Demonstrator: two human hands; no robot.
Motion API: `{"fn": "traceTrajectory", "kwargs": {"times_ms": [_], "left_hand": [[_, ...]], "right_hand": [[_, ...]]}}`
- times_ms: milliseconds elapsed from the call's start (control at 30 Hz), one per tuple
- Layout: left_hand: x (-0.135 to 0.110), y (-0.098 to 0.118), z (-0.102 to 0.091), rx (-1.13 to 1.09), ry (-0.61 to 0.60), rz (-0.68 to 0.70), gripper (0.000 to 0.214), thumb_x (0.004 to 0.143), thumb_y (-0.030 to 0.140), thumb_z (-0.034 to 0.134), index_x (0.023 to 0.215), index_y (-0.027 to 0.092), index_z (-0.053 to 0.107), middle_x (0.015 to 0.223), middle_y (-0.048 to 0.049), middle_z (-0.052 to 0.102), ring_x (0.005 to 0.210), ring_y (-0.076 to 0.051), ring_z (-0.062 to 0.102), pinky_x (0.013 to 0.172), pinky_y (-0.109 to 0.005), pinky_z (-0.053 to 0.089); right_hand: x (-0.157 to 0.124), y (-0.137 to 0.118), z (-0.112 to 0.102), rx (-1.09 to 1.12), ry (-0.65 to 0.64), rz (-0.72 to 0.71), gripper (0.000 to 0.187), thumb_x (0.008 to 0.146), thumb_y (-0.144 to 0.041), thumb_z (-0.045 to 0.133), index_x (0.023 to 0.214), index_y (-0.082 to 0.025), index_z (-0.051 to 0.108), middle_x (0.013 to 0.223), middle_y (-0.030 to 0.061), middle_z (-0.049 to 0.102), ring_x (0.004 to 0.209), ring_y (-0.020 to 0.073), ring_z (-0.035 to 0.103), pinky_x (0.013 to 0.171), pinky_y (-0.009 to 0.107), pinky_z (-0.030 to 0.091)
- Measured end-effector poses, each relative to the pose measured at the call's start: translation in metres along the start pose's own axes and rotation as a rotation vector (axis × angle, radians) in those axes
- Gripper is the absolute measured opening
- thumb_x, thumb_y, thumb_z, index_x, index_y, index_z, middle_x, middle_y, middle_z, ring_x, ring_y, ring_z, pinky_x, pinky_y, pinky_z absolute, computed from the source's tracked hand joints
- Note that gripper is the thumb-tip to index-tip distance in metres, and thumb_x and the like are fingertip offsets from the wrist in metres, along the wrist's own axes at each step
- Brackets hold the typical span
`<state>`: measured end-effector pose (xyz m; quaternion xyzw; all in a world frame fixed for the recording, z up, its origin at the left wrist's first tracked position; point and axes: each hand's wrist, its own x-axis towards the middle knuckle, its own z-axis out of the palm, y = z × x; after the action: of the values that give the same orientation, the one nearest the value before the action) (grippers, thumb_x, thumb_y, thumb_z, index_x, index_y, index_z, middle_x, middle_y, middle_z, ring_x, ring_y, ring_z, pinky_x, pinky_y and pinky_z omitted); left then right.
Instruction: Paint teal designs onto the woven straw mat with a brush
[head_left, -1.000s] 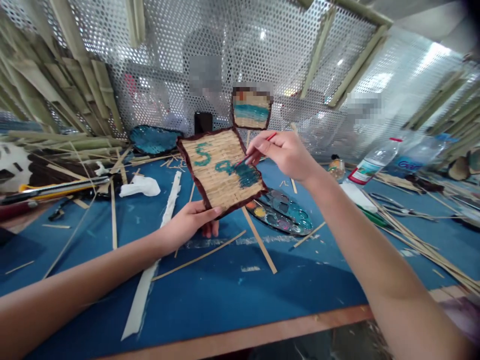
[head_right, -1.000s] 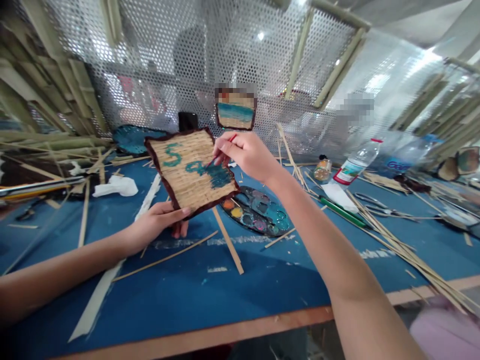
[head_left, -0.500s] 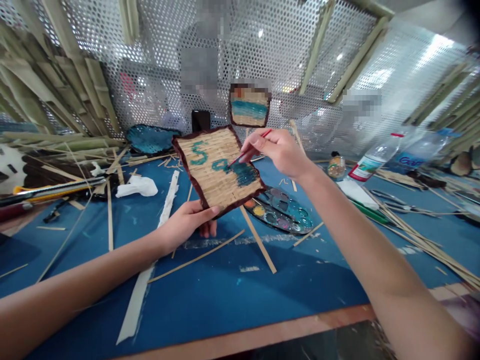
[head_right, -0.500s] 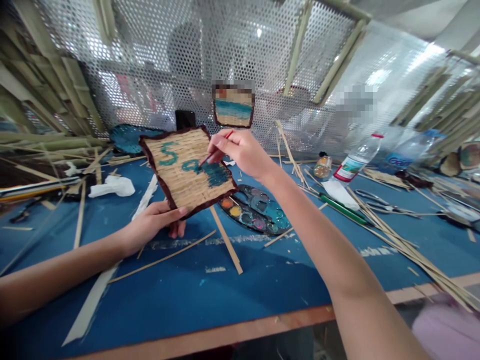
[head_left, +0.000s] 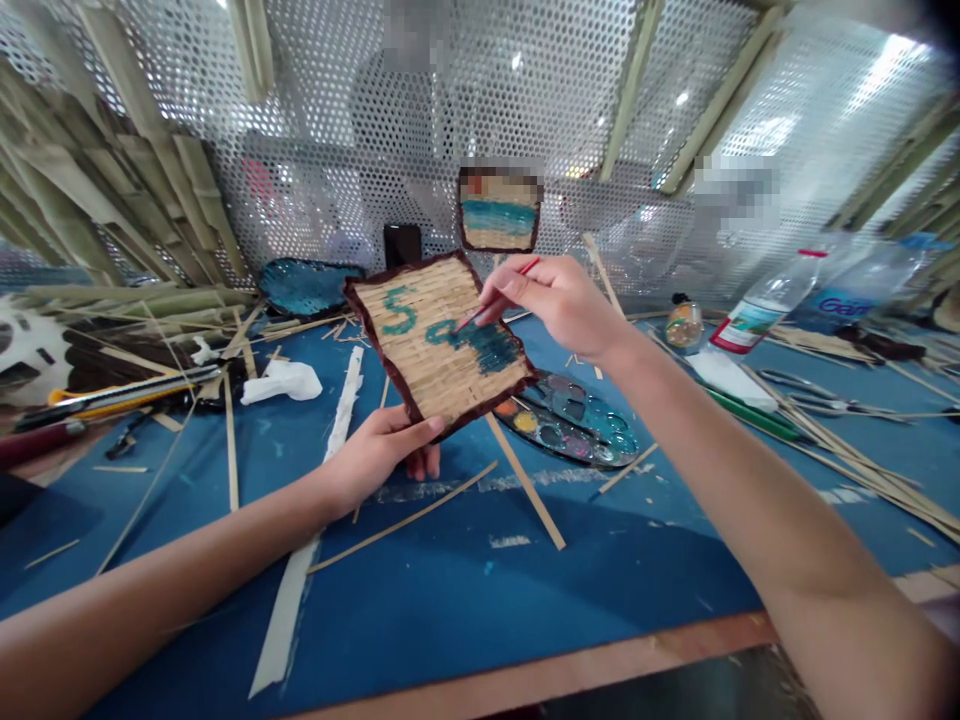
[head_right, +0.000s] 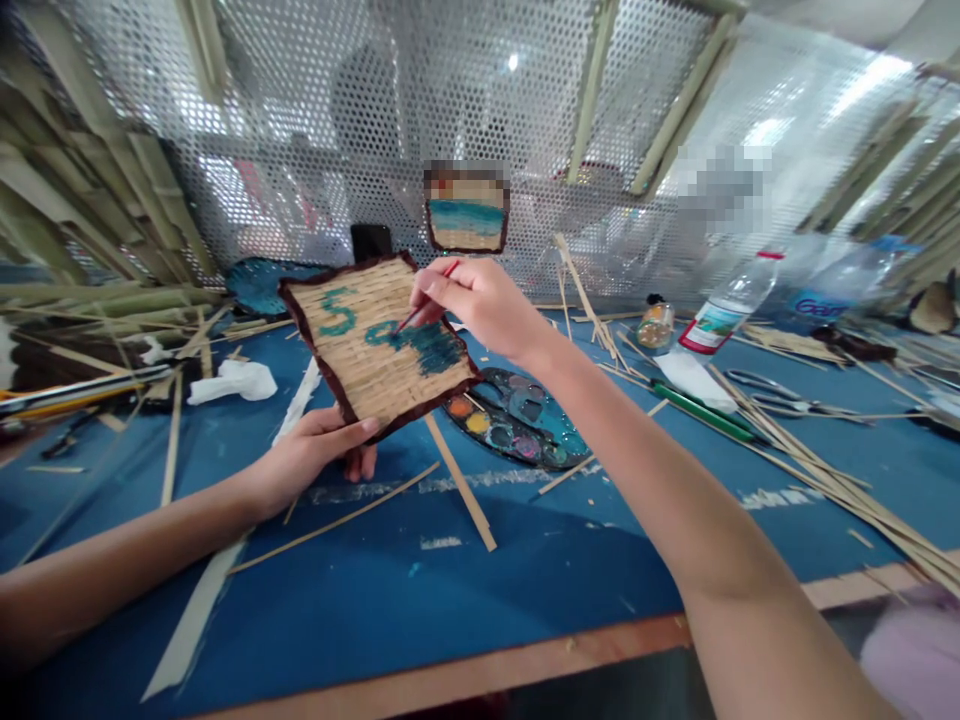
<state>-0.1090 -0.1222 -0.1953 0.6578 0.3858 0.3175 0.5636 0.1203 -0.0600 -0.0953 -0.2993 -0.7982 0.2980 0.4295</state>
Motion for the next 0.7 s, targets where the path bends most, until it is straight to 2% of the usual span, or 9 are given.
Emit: {"fn": "traceTrajectory", "kwargs": {"times_ms": [133, 300, 500, 700], "left_hand": [[0.001, -0.001, -0.001, 0.026, -0.009, -0.004, 0.04, 0.089, 0.043, 0.054, 0.063, 0.014, 0.061, 0.059, -0.0026, 0.065, 0.052, -0.011, 0.055, 0.055, -0.023, 0.043], [0.001, -0.003, -0.001, 0.029, 0.0, -0.027, 0.041, 0.089, 0.046, 0.054, 0.064, 0.014, 0.061, 0.062, -0.0043, 0.066, 0.053, -0.012, 0.055, 0.056, -0.024, 0.043], [0.001, 0.0, 0.001, -0.003, 0.014, -0.036, 0.038, 0.086, 0.048, 0.056, 0.064, 0.016, 0.055, 0.059, -0.0035, 0.065, 0.051, -0.012, 0.054, 0.054, -0.024, 0.044], [0.001, -0.002, 0.001, -0.008, 0.022, -0.035, 0.037, 0.087, 0.045, 0.056, 0.065, 0.015, 0.056, 0.061, -0.0046, 0.065, 0.051, -0.012, 0.054, 0.053, -0.024, 0.043]], "right_hand": [[0.0, 0.0, -0.004, -0.008, 0.065, -0.023, 0.039, 0.088, -0.052, 0.059, 0.075, -0.016, 0.063, 0.073, 0.0029, 0.067, 0.07, 0.0143, 0.068, 0.073, 0.028, 0.055], [-0.002, -0.004, 0.002, 0.007, -0.054, -0.03, 0.032, 0.092, -0.045, 0.056, 0.081, -0.016, 0.065, 0.082, 0.0047, 0.069, 0.08, 0.0151, 0.069, 0.08, 0.029, 0.054], [0.0, -0.002, -0.008, -0.018, 0.074, 0.012, 0.033, 0.091, -0.042, 0.059, 0.073, -0.015, 0.063, 0.077, 0.0041, 0.066, 0.073, 0.0139, 0.068, 0.076, 0.027, 0.054], [-0.003, -0.001, 0.008, -0.02, -0.018, -0.052, 0.028, 0.095, -0.037, 0.053, 0.082, -0.017, 0.065, 0.083, 0.0043, 0.069, 0.082, 0.0155, 0.069, 0.081, 0.028, 0.054]]}}
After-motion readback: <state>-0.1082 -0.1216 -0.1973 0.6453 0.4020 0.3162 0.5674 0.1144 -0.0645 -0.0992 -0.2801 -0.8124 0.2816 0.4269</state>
